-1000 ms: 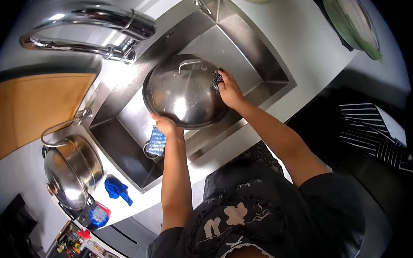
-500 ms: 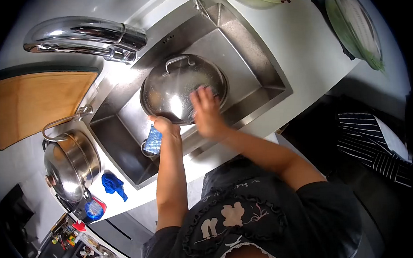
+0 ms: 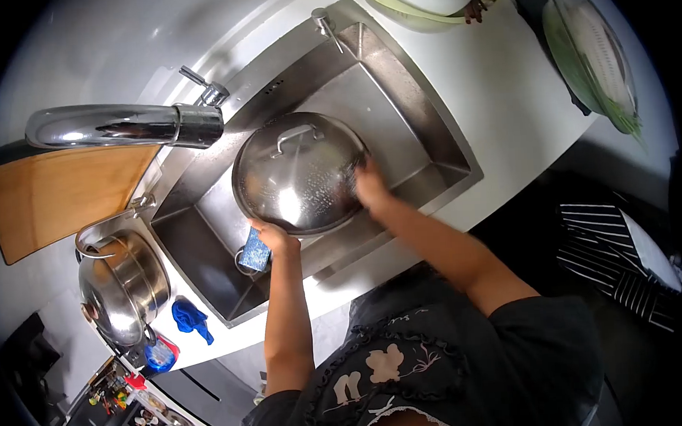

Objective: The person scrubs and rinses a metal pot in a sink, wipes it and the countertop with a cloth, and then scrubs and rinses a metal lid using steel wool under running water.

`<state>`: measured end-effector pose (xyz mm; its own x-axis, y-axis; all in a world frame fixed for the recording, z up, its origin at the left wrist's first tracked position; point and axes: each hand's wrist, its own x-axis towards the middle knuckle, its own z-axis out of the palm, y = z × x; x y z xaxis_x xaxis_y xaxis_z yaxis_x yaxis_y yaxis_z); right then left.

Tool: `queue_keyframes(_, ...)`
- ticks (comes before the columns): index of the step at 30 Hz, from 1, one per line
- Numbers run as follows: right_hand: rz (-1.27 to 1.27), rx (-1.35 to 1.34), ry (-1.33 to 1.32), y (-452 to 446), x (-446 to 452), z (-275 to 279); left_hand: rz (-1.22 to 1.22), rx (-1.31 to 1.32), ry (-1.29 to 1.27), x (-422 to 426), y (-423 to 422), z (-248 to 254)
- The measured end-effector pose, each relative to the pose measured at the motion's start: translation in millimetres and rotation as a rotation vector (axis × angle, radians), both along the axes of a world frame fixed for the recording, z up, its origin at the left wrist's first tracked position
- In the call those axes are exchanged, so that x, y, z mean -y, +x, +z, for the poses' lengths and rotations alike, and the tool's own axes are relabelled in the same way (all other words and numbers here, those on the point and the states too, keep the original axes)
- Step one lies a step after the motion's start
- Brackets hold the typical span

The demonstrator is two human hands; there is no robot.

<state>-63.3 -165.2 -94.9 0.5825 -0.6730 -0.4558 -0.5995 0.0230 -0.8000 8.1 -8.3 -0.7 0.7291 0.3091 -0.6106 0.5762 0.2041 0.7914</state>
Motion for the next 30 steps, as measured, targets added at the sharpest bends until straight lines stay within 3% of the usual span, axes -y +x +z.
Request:
queue_keyframes(1,-0.065,-0.096,0.494,20,39,20,-0.065,0.103,-0.044,-15,-5,-23)
queue_keyframes(2,0.005,-0.168,0.635,39,62,30,-0.072,0.103,-0.014,-22,-7,-31)
queue_keyframes(4,0.286,0.139,0.486,64,78,16,-0.082,0.099,0.045,-25,-7,-36)
queue_keyframes(7,0.689,0.446,-0.127,63,63,-4,-0.09,0.119,0.09,-32,-6,-42)
queue_keyframes(11,0.501,0.307,0.766,67,100,-3,-0.154,0.142,0.179,-43,-1,-46)
queue_keyframes(15,1.201,0.581,0.069,143,76,21,-0.143,0.129,0.184,-41,4,-45)
queue_keyframes(16,1.31,0.535,-0.08,154,64,38,-0.148,0.126,0.185,-38,5,-43)
queue_keyframes(18,1.315,0.594,-0.098,160,69,39,-0.146,0.139,0.182,-35,7,-37)
queue_keyframes(21,0.899,0.362,0.48,142,101,-1,-0.146,0.177,0.249,-32,5,-38)
queue_keyframes(23,0.464,0.069,0.571,105,103,-21,-0.147,0.183,0.246,-34,7,-42)
queue_keyframes(24,0.397,-0.003,0.46,86,99,-46,-0.141,0.169,0.204,-37,8,-45)
queue_keyframes(26,0.377,-0.004,0.323,68,95,-39,-0.141,0.142,0.17,-39,10,-48)
queue_keyframes(29,0.447,0.345,0.425,101,100,-39,-0.153,0.12,0.201,-29,12,-33)
queue_keyframes(30,0.395,0.195,0.52,104,105,-39,-0.196,0.147,0.22,-29,12,-34)
